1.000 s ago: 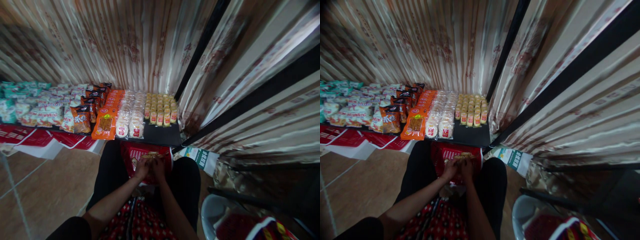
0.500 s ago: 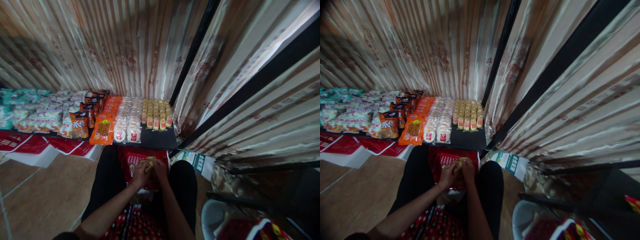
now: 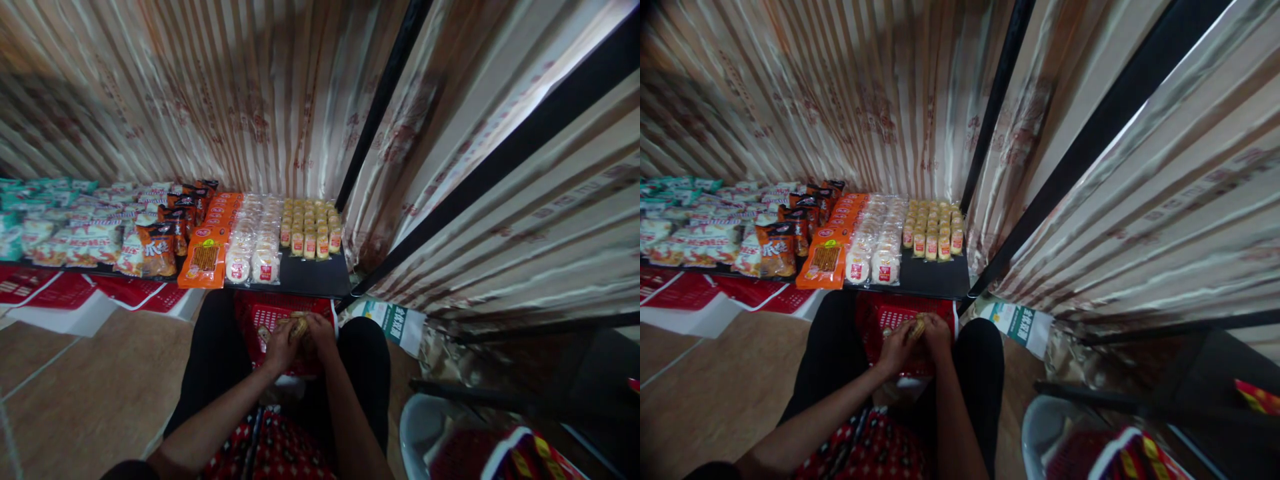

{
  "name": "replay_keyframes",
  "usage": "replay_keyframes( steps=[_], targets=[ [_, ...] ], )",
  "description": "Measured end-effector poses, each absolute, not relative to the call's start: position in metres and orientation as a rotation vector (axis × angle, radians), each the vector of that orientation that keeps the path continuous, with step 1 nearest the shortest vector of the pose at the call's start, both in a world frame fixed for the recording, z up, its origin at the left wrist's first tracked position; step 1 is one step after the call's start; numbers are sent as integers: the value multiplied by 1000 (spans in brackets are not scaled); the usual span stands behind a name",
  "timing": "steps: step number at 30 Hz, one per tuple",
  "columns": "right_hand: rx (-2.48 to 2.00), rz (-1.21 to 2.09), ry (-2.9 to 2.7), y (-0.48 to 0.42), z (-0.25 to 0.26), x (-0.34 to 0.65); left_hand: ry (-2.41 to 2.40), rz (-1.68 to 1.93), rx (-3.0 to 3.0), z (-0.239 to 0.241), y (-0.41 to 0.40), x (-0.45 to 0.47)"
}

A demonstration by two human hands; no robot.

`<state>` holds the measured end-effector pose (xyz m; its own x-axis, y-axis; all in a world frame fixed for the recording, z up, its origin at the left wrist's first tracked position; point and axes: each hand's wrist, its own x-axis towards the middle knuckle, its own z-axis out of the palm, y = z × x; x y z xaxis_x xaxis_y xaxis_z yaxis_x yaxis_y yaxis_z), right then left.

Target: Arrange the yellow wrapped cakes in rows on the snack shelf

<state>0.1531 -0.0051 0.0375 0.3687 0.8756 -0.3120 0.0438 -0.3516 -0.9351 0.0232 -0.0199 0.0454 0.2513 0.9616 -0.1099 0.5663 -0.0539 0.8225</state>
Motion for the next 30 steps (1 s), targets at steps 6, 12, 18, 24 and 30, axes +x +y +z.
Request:
replay_keyframes(
  steps=[6,12,18,24,30],
  targets=[
    [-1611,1204,-744,-6,37,154,1400,629,1597,56,-21,23],
    [-1576,1242,-640,-7,48,152,1352,667,1447,54,-19,24],
    [-1596,1278,-553,-8,55,151,1319,718,1235,47,-17,26],
    [-1573,1305,-499,-12,60,147,1233,820,1044,52,-15,26],
    [-1531,1321,-541,-17,66,149,1113,813,866,61,-16,25]
  ],
)
